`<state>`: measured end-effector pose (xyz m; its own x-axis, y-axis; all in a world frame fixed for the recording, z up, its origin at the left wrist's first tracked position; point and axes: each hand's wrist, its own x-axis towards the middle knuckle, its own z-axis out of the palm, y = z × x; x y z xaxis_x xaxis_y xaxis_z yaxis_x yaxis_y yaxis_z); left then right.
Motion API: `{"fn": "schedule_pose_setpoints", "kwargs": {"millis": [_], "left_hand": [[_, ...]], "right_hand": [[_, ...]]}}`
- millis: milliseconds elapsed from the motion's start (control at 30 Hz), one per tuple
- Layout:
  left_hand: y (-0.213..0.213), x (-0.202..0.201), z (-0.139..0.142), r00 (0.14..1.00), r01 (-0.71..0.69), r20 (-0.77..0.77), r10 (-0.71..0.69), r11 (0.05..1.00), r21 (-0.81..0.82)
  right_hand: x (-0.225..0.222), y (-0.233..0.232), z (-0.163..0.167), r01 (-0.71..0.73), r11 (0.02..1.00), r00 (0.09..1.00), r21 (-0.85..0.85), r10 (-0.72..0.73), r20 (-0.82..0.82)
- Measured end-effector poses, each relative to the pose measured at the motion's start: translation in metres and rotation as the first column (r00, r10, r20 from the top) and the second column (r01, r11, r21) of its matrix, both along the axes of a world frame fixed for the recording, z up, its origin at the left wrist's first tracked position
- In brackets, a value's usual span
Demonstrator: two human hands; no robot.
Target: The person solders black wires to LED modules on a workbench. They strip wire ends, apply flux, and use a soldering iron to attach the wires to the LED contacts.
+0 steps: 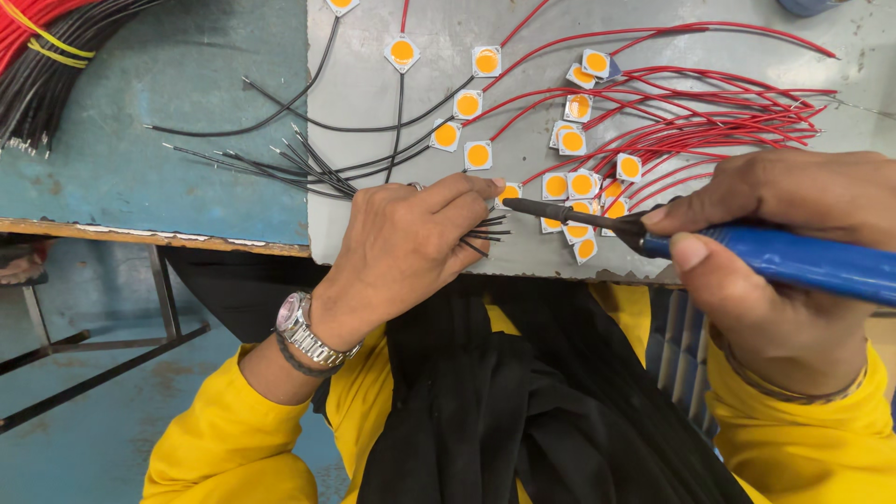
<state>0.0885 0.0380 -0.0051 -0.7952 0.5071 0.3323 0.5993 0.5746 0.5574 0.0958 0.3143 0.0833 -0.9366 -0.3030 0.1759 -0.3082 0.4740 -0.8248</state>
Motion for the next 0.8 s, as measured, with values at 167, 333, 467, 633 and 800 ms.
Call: {"fn": "schedule_pose_setpoints", "kwargs": {"millis": [167, 333, 467, 633, 800], "left_hand": [[-0.001, -0.001, 0.000, 1.000, 0.016, 0.005, -0.016, 1.000, 0.000], [-0.002, -0.001, 0.000, 1.000, 0.014, 0.002, -0.014, 1.000, -0.007], [-0.001, -0.001, 0.000, 1.000, 0.011, -0.002, -0.011, 1.000, -0.009], [-0.001, 0.000, 0.000, 1.000, 0.020, -0.002, -0.020, 1.000, -0.013], [-0.001, 0.000, -0.002, 1.000, 0.016, 0.010, -0.016, 1.000, -0.017]], "right_hand": [[-0.011, -0.014, 0.012, -0.081, 0.990, 0.995, 0.118, 0.087, -0.054], [-0.014, -0.019, 0.017, -0.107, 0.976, 0.991, 0.190, 0.120, -0.060], [-0.014, -0.019, 0.019, -0.146, 0.966, 0.982, 0.215, 0.168, -0.087], [-0.005, -0.010, 0.009, -0.080, 0.996, 0.994, 0.041, 0.083, -0.072], [0.010, 0.012, -0.006, 0.101, 0.995, 0.995, -0.005, -0.101, 0.009]]}}
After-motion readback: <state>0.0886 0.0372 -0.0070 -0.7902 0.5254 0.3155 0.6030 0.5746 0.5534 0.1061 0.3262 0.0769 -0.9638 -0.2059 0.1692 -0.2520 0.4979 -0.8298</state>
